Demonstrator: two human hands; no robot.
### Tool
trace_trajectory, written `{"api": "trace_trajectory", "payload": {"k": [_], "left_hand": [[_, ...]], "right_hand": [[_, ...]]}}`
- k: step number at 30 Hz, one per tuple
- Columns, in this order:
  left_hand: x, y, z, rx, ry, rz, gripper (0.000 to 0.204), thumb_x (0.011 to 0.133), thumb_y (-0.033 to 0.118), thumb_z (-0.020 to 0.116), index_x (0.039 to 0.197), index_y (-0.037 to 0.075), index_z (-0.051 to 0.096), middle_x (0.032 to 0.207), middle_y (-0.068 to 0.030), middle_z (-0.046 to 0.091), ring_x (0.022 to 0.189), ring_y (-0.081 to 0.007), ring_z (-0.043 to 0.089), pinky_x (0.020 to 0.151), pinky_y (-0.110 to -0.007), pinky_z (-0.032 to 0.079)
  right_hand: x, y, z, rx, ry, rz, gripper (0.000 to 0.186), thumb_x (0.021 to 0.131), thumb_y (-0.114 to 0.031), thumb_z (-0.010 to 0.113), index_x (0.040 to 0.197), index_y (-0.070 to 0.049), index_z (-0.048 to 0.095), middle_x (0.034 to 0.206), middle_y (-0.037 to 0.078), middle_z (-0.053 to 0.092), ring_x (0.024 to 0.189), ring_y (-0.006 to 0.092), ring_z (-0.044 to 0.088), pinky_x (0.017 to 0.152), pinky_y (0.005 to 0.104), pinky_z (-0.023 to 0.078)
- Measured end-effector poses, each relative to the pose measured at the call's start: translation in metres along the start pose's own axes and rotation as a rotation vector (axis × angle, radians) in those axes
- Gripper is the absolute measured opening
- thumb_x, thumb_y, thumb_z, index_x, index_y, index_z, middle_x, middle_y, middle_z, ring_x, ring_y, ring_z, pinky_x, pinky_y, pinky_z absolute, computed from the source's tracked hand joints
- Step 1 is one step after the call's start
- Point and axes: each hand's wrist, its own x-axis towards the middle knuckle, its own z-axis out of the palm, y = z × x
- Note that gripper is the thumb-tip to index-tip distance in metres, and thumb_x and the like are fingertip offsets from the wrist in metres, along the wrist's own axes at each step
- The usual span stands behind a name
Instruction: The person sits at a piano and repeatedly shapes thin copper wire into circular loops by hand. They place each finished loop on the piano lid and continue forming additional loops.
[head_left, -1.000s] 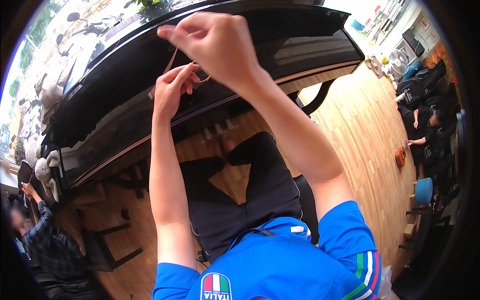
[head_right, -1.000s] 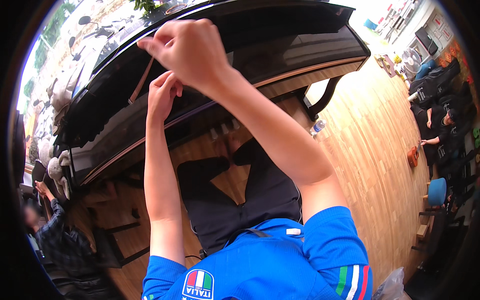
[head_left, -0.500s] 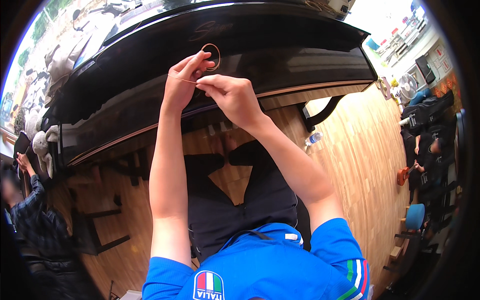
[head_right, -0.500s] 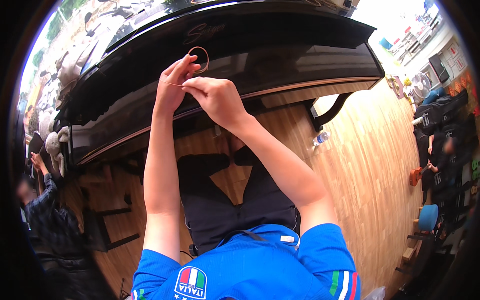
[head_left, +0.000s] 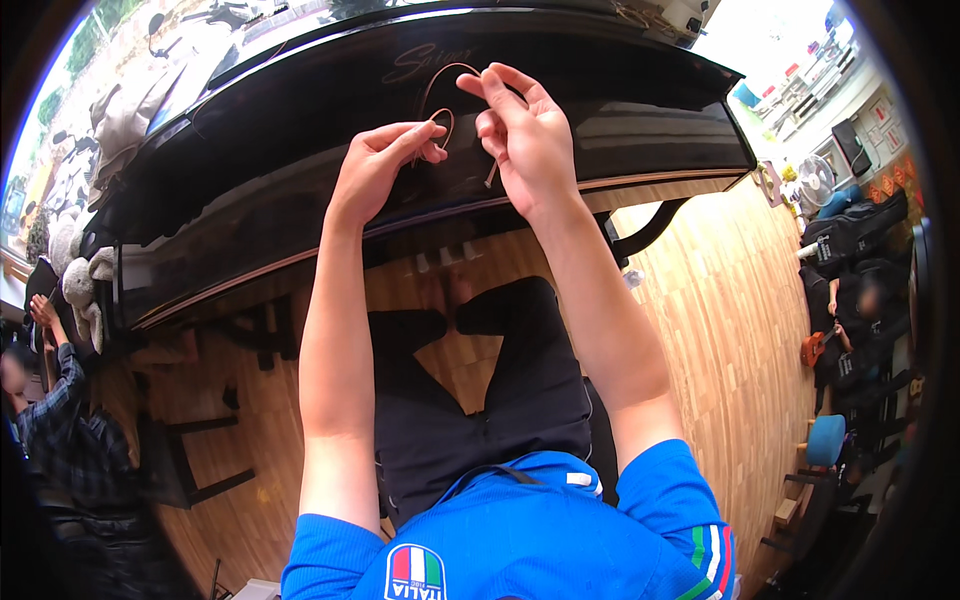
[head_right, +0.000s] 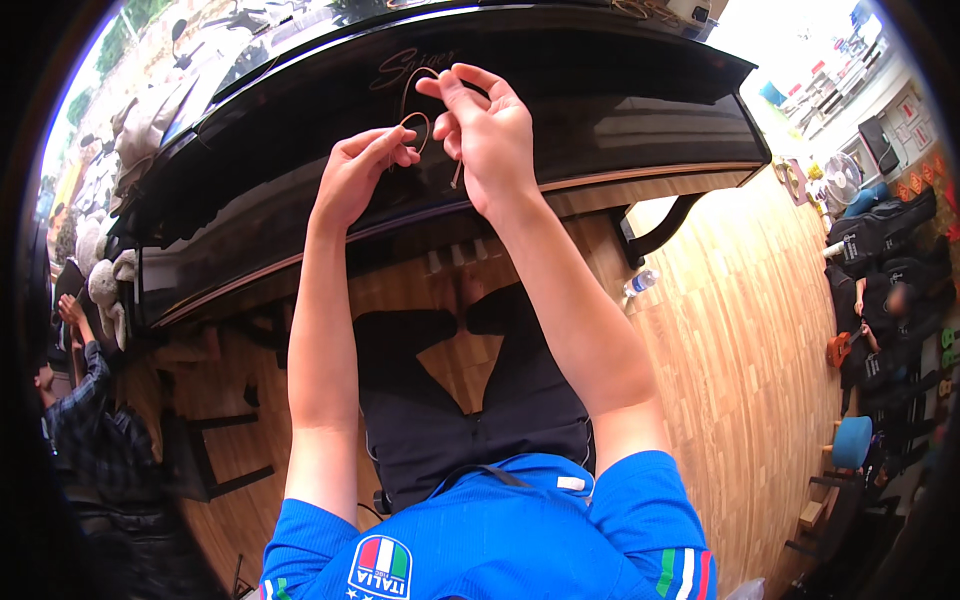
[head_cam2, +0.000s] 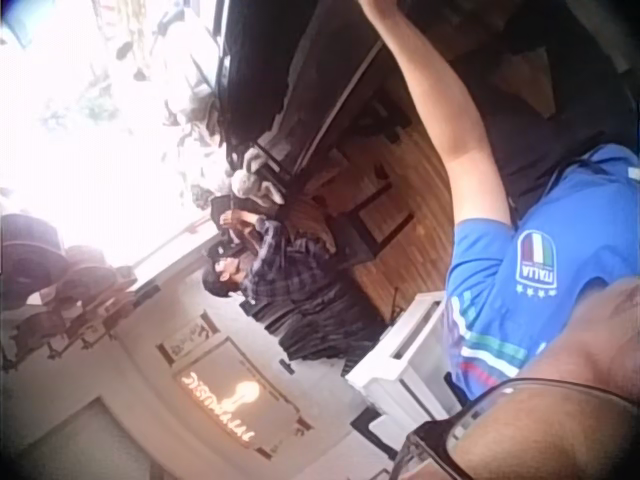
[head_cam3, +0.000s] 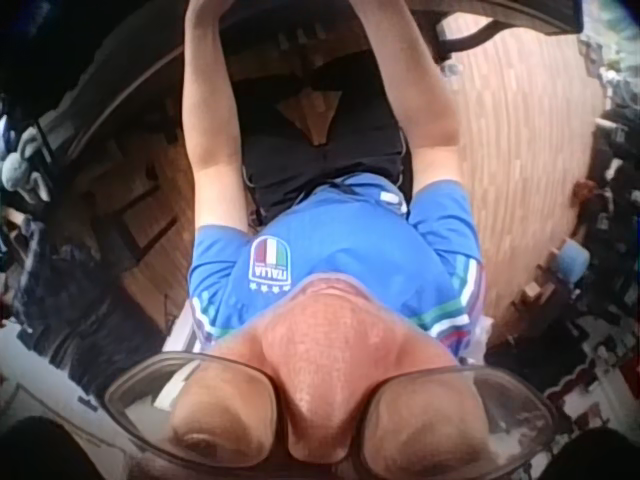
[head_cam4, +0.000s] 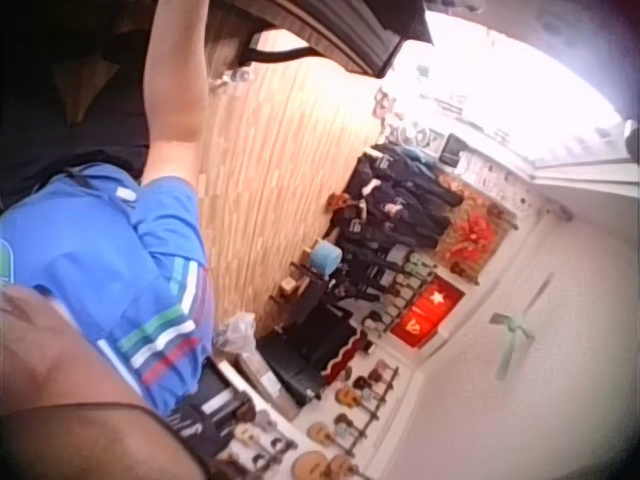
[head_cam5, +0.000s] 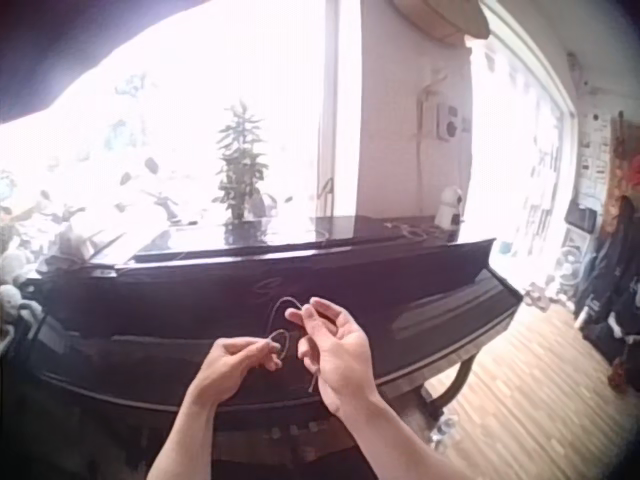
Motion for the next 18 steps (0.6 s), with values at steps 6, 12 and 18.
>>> {"api": "trace_trajectory", "payload": {"k": [6,12,18], "left_hand": [[0.005,-0.008,-0.007,-0.348,0.120,0.017,0.031,0.101,0.021,0.060,0.119,-0.004,0.067,0.092,-0.0076,0.070,0.089,-0.0157,0.069,0.086,-0.029,0.054],[0.008,-0.005,-0.012,-0.459,0.139,-0.046,0.028,0.102,0.019,0.059,0.116,-0.004,0.067,0.087,-0.0050,0.068,0.082,-0.0127,0.066,0.084,-0.029,0.055],[0.005,-0.002,-0.006,-0.381,0.079,-0.019,0.027,0.101,0.018,0.061,0.114,-0.005,0.068,0.078,0.0004,0.060,0.069,-0.0059,0.053,0.083,-0.027,0.053]], "right_hand": [[-0.033,0.020,0.006,-0.227,-0.268,0.105,0.024,0.097,-0.017,0.069,0.115,-0.002,0.070,0.103,0.009,0.075,0.074,0.0142,0.072,0.060,0.0226,0.052],[-0.041,0.047,-0.002,-0.364,-0.288,0.147,0.018,0.097,-0.013,0.066,0.110,0.000,0.070,0.097,0.009,0.075,0.075,0.0130,0.071,0.064,0.0232,0.055],[-0.023,0.035,-0.019,0.384,-0.170,0.365,0.019,0.104,-0.017,0.056,0.117,-0.004,0.059,0.110,0.012,0.071,0.086,0.0158,0.070,0.077,0.0290,0.060]]}}
